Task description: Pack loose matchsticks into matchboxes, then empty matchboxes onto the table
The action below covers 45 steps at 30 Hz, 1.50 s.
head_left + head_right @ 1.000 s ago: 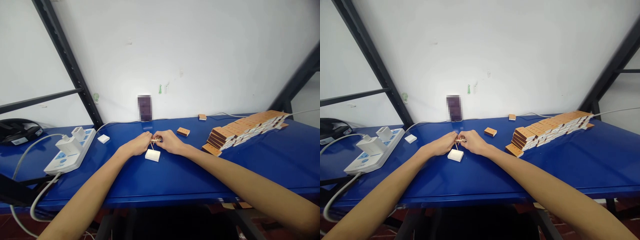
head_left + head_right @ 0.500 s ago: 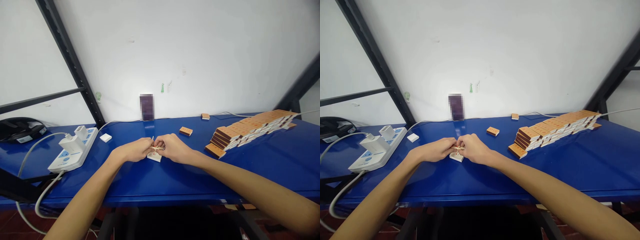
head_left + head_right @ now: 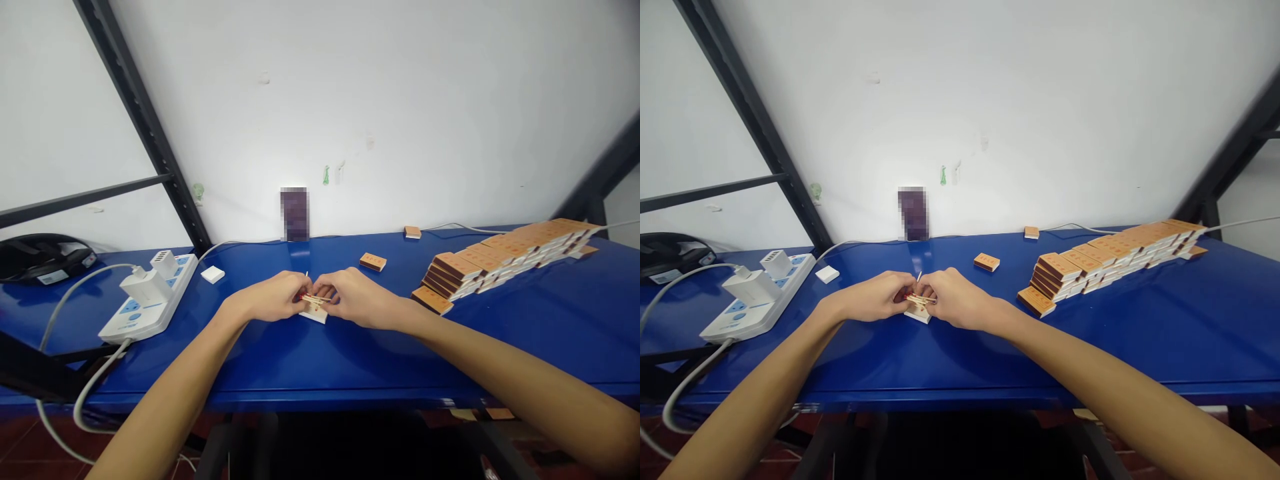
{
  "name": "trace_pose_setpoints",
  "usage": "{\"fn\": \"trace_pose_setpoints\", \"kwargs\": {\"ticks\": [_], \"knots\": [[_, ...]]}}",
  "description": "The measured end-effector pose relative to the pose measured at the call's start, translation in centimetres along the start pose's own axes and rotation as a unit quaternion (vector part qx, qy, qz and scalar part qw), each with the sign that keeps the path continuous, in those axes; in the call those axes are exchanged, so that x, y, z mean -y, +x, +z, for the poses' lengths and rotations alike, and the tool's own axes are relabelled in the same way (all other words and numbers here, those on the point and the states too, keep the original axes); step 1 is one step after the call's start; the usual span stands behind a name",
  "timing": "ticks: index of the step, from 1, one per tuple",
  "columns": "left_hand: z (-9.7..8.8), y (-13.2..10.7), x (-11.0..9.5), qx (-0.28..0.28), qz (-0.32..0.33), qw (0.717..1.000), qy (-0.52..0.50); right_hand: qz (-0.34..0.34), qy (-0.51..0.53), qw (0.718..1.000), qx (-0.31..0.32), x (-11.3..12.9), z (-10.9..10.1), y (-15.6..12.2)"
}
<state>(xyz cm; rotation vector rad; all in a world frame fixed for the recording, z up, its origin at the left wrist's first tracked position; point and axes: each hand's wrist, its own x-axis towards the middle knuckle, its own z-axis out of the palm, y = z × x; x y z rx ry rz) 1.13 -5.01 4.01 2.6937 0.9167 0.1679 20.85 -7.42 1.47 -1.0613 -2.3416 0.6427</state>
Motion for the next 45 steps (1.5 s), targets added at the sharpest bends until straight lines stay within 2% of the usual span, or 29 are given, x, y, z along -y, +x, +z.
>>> {"fn": "trace_pose_setpoints", "kwargs": {"ticks": [11, 19, 26, 31, 35, 39, 45], "knots": [[0.0, -0.1, 0.3, 0.0, 0.012, 0.999, -0.047, -0.034, -0.017, 0.999, 0.017, -0.1, -0.7, -0.6], [0.1, 0.1, 0.2, -0.015, 0.015, 0.999, -0.023, -0.044, -0.059, 0.997, 0.008, 0.7, -0.4, -0.8], [0.2, 0.1, 0.4, -0.027, 0.0, 1.0, 0.003, -0.042, -0.134, 0.99, 0.001, 0.3, 0.3, -0.5], [-0.2, -0.1, 1.3, -0.05, -0.024, 0.998, 0.042, -0.083, -0.159, 0.984, -0.008, -0.4, 0.7, -0.3], [-0.3, 0.0, 2.4, -0.017, -0.045, 0.998, 0.038, -0.098, -0.172, 0.98, -0.014, -0.7, 0.6, -0.2], [-0.2, 0.0, 3.1, 0.01, -0.032, 0.999, 0.0, -0.089, -0.171, 0.981, -0.03, -0.6, 0.1, -0.2], [0.3, 0.5, 3.6, -0.049, -0.019, 0.998, 0.032, -0.1, -0.151, 0.983, -0.011, -0.6, 0.4, -0.5]]}}
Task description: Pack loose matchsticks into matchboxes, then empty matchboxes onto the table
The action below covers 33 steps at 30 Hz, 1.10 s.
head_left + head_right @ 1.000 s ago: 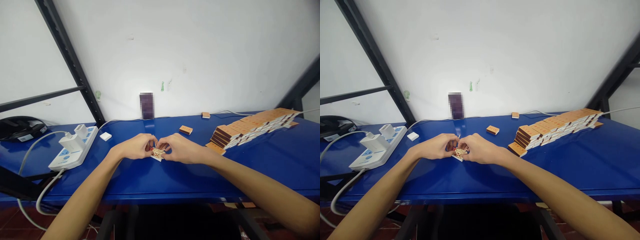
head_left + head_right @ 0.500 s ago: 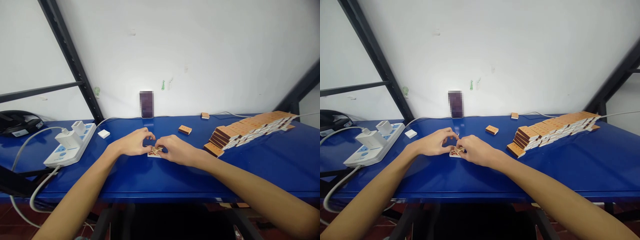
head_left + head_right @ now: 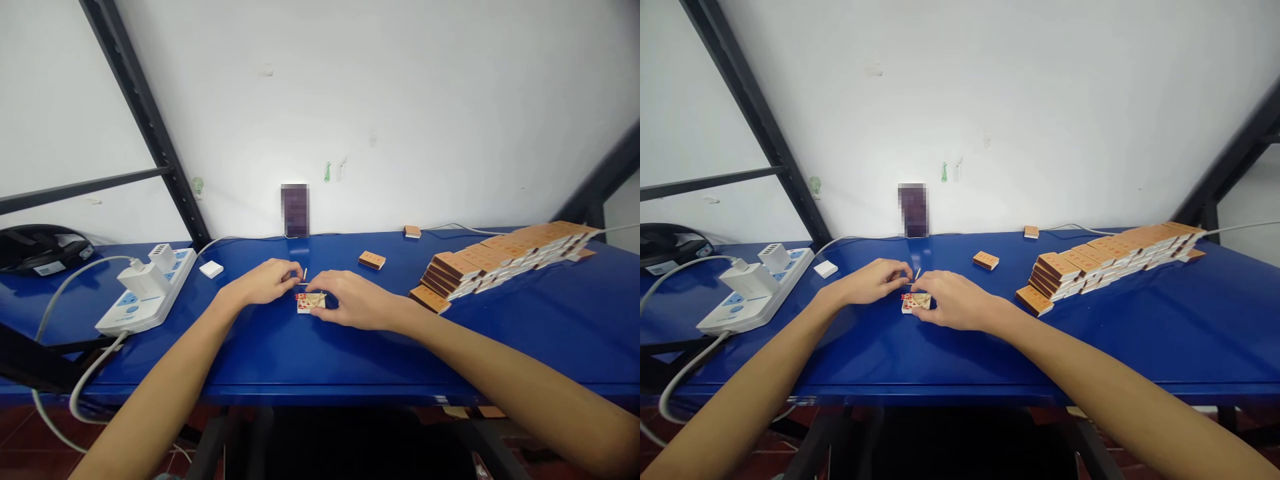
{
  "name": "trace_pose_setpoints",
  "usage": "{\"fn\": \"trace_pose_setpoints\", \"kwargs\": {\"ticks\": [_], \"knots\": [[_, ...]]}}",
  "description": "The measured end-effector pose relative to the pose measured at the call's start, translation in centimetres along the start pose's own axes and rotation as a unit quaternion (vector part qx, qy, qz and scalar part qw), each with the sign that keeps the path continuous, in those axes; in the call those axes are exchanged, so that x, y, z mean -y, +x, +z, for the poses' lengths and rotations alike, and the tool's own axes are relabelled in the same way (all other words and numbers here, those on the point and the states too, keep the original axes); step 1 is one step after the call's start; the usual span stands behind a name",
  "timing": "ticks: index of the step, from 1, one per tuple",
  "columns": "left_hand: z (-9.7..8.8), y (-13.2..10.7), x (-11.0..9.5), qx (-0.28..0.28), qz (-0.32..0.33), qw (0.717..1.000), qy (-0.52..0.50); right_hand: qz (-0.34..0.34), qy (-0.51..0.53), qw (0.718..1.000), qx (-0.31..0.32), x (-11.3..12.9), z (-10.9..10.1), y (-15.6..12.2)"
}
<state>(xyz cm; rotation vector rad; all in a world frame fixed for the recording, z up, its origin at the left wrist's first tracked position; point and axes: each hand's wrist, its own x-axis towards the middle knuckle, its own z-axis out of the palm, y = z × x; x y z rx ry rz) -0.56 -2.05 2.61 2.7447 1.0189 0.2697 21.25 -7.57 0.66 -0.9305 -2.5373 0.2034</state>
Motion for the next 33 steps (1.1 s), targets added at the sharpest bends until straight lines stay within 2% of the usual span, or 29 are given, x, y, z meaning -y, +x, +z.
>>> {"fn": "trace_pose_setpoints", "kwargs": {"ticks": [5, 11, 20, 25, 29, 33], "knots": [[0.8, 0.4, 0.1, 0.009, 0.008, 1.0, 0.014, -0.002, -0.009, 0.999, 0.032, -0.2, 0.6, -0.1], [1.3, 0.5, 0.6, 0.0, -0.001, 0.999, 0.037, -0.02, -0.021, 0.999, 0.041, -0.5, 0.5, 0.0], [0.2, 0.5, -0.4, -0.1, 0.011, 0.995, -0.001, -0.012, -0.019, 0.999, 0.032, -0.6, 0.6, 0.0], [0.7, 0.6, 0.1, -0.167, 0.033, 0.985, -0.002, -0.013, -0.02, 0.999, 0.041, -0.3, 0.4, -0.1], [0.9, 0.7, 0.1, -0.198, 0.01, 0.98, 0.011, -0.041, -0.041, 0.996, 0.071, -0.2, 0.3, -0.1], [0.8, 0.8, -0.6, -0.24, -0.002, 0.97, -0.026, -0.034, -0.031, 0.996, 0.073, -0.4, 0.3, -0.1]]}}
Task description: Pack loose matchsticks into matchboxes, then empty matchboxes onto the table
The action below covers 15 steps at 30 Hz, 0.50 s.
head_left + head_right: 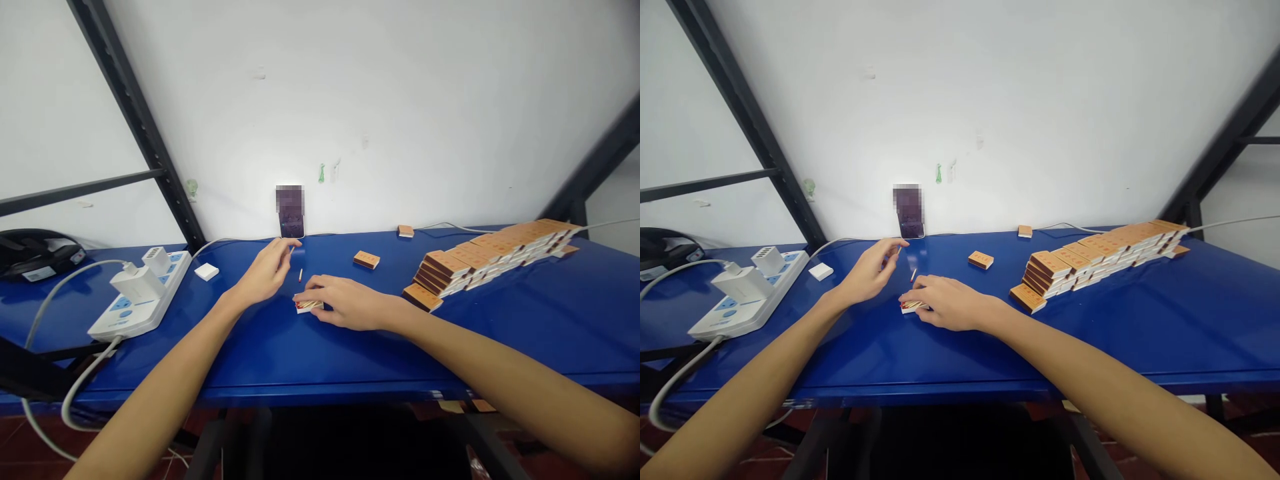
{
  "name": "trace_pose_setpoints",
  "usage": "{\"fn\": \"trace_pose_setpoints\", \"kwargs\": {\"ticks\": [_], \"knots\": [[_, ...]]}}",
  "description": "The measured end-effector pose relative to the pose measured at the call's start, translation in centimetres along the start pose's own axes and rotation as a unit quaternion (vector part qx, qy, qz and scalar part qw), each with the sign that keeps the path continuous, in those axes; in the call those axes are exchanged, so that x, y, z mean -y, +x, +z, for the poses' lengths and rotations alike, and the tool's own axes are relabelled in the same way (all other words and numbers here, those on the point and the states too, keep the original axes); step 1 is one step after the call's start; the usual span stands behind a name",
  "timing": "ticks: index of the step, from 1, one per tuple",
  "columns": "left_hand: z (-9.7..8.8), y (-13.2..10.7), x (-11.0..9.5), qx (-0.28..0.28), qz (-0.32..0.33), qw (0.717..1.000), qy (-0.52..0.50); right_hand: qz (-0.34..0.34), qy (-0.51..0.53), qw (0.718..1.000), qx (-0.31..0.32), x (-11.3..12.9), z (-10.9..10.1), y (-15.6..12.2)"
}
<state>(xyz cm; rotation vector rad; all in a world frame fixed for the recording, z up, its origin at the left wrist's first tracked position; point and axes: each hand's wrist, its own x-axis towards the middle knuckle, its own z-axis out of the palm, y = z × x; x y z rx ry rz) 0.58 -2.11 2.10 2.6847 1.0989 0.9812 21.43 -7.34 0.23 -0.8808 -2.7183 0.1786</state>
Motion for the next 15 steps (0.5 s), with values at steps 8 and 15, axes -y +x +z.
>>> {"fn": "trace_pose_setpoints", "kwargs": {"ticks": [8, 15], "knots": [[-0.3, 0.1, -0.8, -0.074, -0.024, 0.996, -0.037, -0.042, -0.013, 0.999, 0.003, -0.2, -0.2, -0.1], [0.0, 0.5, -0.4, -0.086, -0.11, 0.969, -0.202, -0.023, 0.019, 0.999, -0.025, -0.7, -1.5, 0.0]]}}
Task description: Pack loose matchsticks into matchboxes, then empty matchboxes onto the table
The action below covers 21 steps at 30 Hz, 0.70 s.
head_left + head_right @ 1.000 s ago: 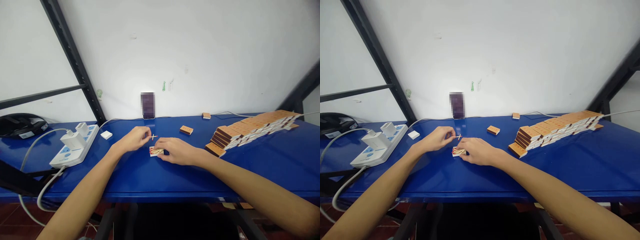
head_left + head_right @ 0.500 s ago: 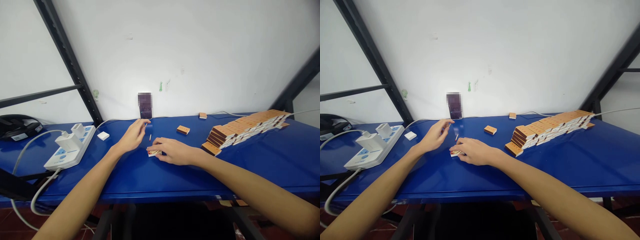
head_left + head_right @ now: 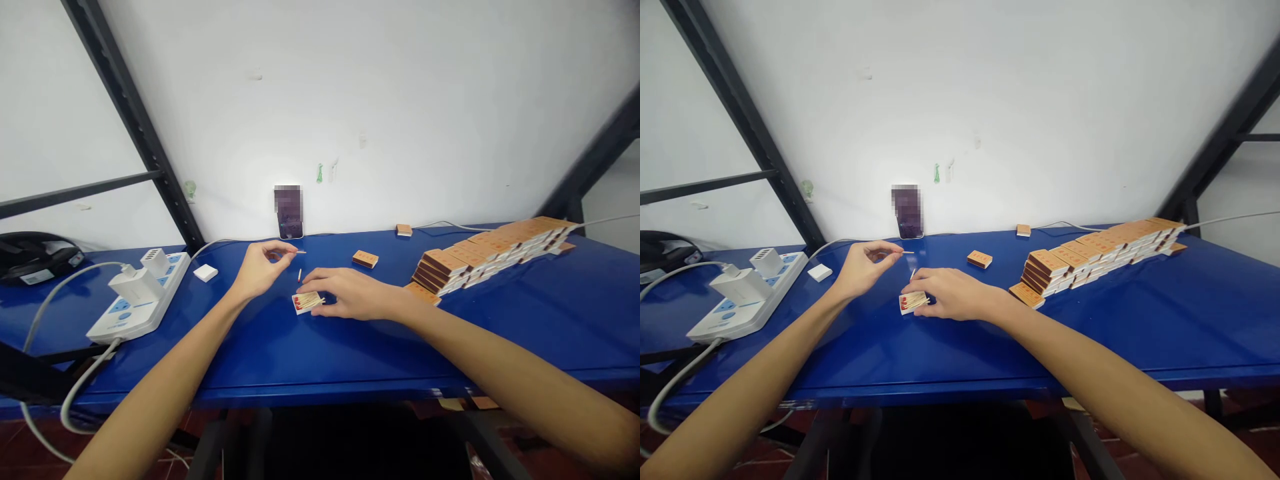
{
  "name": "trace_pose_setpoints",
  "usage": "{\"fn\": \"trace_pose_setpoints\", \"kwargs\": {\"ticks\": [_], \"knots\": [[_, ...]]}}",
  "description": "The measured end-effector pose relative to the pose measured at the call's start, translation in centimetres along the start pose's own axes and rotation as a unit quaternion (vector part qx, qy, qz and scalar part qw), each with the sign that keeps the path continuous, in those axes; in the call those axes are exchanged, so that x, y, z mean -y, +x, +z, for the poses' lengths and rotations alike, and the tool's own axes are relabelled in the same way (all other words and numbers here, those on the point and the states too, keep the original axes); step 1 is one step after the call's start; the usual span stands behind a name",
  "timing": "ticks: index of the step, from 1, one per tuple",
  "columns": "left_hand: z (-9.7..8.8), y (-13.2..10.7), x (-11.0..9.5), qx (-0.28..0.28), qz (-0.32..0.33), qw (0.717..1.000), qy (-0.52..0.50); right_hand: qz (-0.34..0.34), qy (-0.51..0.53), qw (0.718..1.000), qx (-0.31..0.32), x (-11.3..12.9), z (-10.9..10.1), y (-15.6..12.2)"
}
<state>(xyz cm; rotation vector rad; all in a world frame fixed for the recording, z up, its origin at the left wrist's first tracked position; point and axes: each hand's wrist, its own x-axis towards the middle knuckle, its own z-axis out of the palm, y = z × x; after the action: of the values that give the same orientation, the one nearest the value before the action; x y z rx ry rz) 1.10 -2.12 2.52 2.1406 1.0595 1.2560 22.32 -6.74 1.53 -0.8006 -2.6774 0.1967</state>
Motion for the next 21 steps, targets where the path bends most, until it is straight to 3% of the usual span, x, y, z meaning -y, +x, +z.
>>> {"fn": "trace_pose_setpoints", "kwargs": {"ticks": [3, 7, 9, 14, 21], "knots": [[-0.4, 0.0, -0.2, 0.051, -0.04, 0.997, -0.032, 0.032, -0.018, 0.999, -0.038, 0.1, -1.1, 0.0], [-0.7, -0.4, -1.1, 0.212, -0.058, 0.975, -0.02, 0.12, -0.051, 0.988, -0.087, 0.1, -1.9, 0.0], [-0.6, -0.7, -1.4, 0.268, -0.053, 0.962, 0.003, 0.143, -0.052, 0.985, -0.077, -0.1, -1.9, 0.0], [-0.1, -1.0, -1.5, 0.285, -0.024, 0.955, 0.081, 0.1, -0.024, 0.995, 0.016, -1.1, -1.6, -0.1], [0.0, -1.0, -1.3, 0.294, -0.026, 0.949, 0.113, 0.085, 0.04, 0.995, 0.042, -1.5, -1.3, -0.3]]}}
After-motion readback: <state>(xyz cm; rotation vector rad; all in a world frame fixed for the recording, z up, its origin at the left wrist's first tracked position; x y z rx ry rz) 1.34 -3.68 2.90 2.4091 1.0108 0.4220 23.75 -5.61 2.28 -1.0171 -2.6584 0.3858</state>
